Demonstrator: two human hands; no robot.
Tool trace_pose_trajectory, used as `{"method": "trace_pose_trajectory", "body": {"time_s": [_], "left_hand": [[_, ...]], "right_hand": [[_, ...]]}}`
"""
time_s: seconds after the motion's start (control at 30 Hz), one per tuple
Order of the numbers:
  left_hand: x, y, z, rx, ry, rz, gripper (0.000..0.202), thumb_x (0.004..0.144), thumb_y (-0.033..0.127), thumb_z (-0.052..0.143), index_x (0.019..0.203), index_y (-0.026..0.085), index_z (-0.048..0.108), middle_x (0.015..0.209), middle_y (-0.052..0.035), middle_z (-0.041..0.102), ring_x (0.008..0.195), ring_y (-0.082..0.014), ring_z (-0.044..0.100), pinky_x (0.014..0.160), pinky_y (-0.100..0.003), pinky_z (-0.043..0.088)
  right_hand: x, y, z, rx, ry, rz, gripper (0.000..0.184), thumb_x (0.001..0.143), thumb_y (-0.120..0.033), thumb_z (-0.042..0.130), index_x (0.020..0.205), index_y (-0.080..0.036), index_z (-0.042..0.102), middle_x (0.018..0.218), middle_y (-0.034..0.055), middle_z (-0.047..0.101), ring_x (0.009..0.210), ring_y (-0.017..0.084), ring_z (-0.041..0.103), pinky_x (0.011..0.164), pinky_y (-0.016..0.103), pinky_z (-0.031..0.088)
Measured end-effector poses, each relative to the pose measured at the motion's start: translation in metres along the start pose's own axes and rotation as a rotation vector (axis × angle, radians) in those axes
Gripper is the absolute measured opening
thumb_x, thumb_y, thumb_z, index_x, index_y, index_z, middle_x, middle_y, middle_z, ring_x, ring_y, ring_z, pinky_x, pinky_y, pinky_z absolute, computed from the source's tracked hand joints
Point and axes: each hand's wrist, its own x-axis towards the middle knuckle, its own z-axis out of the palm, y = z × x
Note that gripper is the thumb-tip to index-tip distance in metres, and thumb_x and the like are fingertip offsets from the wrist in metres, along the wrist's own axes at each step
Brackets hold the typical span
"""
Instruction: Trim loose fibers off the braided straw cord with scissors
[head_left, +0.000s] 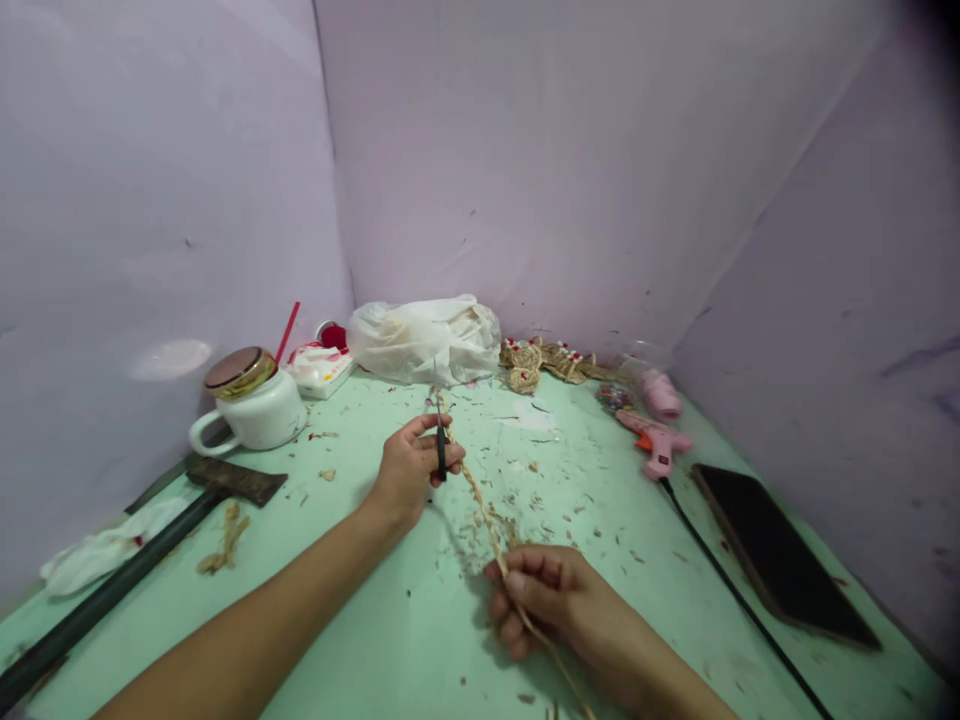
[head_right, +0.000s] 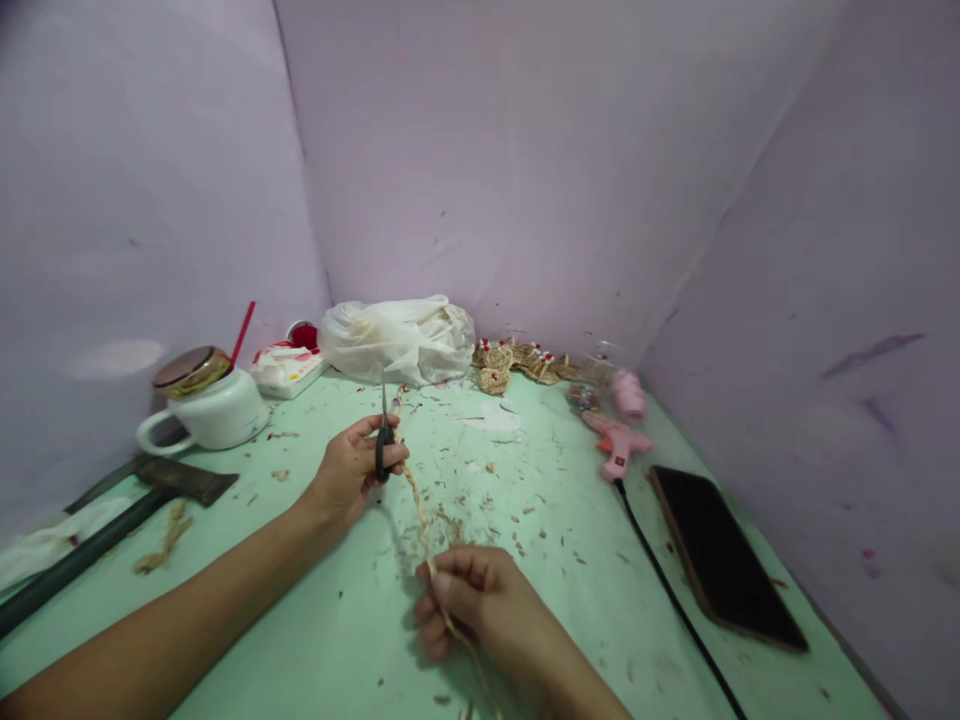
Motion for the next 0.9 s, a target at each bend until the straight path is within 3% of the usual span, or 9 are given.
{"method": "trace_pose_trajectory", "body": {"time_s": [0.1,0.23,0.37,0.53,0.67,0.83,0.9], "left_hand": [[0.005,0.000,-0.005,-0.006,0.024,0.006,0.043,0.053,0.014,0.068,0.093,0.016,0.051,0.057,0.0027,0.058,0.045,-0.0064,0.050,0.040,-0.015,0.027],[0.010,-0.002,-0.011,-0.011,0.030,0.009,0.044,0.054,0.015,0.069,0.094,0.016,0.051,0.060,0.0023,0.058,0.046,-0.0067,0.052,0.040,-0.015,0.028],[0.011,-0.004,-0.013,-0.014,0.027,0.015,0.046,0.053,0.017,0.070,0.095,0.016,0.052,0.061,0.0019,0.059,0.046,-0.0066,0.052,0.040,-0.015,0.028],[0.011,-0.004,-0.012,-0.008,0.018,0.018,0.045,0.054,0.018,0.070,0.094,0.017,0.051,0.061,0.0024,0.059,0.047,-0.0065,0.052,0.042,-0.015,0.030],[0.004,-0.003,-0.007,0.011,-0.031,-0.011,0.043,0.053,0.015,0.069,0.092,0.016,0.051,0.059,0.0015,0.059,0.045,-0.0072,0.051,0.041,-0.016,0.031],[-0.017,-0.009,0.010,0.054,-0.124,-0.081,0.038,0.054,0.014,0.067,0.089,0.016,0.051,0.054,0.0028,0.057,0.043,-0.0078,0.050,0.037,-0.015,0.027],[-0.026,-0.013,0.017,0.072,-0.162,-0.114,0.038,0.054,0.014,0.067,0.088,0.016,0.051,0.051,0.0044,0.055,0.042,-0.0075,0.048,0.036,-0.015,0.027]], "right_hand": [[-0.004,-0.005,-0.006,0.066,-0.044,0.039,0.030,0.068,-0.034,0.065,0.085,-0.009,0.060,0.069,0.0085,0.065,0.056,0.013,0.060,0.055,0.027,0.047],[-0.009,-0.009,-0.011,0.035,-0.101,0.065,0.027,0.068,-0.027,0.065,0.088,-0.008,0.061,0.072,0.0105,0.066,0.057,0.014,0.061,0.054,0.027,0.047],[-0.010,-0.010,-0.013,0.019,-0.134,0.060,0.030,0.071,-0.031,0.062,0.090,-0.008,0.061,0.069,0.0098,0.065,0.055,0.014,0.060,0.053,0.027,0.046],[-0.011,-0.012,-0.011,-0.016,-0.143,0.032,0.027,0.063,-0.029,0.068,0.082,-0.010,0.061,0.061,0.0042,0.063,0.049,0.010,0.056,0.052,0.025,0.043],[-0.012,-0.013,-0.008,-0.128,-0.162,0.028,0.023,0.055,-0.025,0.074,0.065,-0.010,0.060,0.052,0.0005,0.058,0.045,0.007,0.050,0.048,0.021,0.038],[-0.008,-0.009,-0.004,0.021,-0.130,-0.081,0.035,0.058,-0.026,0.073,0.088,-0.013,0.062,0.083,0.0065,0.063,0.065,0.012,0.057,0.064,0.027,0.044],[-0.004,-0.006,-0.003,0.076,-0.048,-0.123,0.032,0.063,-0.031,0.070,0.088,-0.013,0.060,0.078,0.0067,0.063,0.062,0.013,0.057,0.062,0.029,0.045]]}}
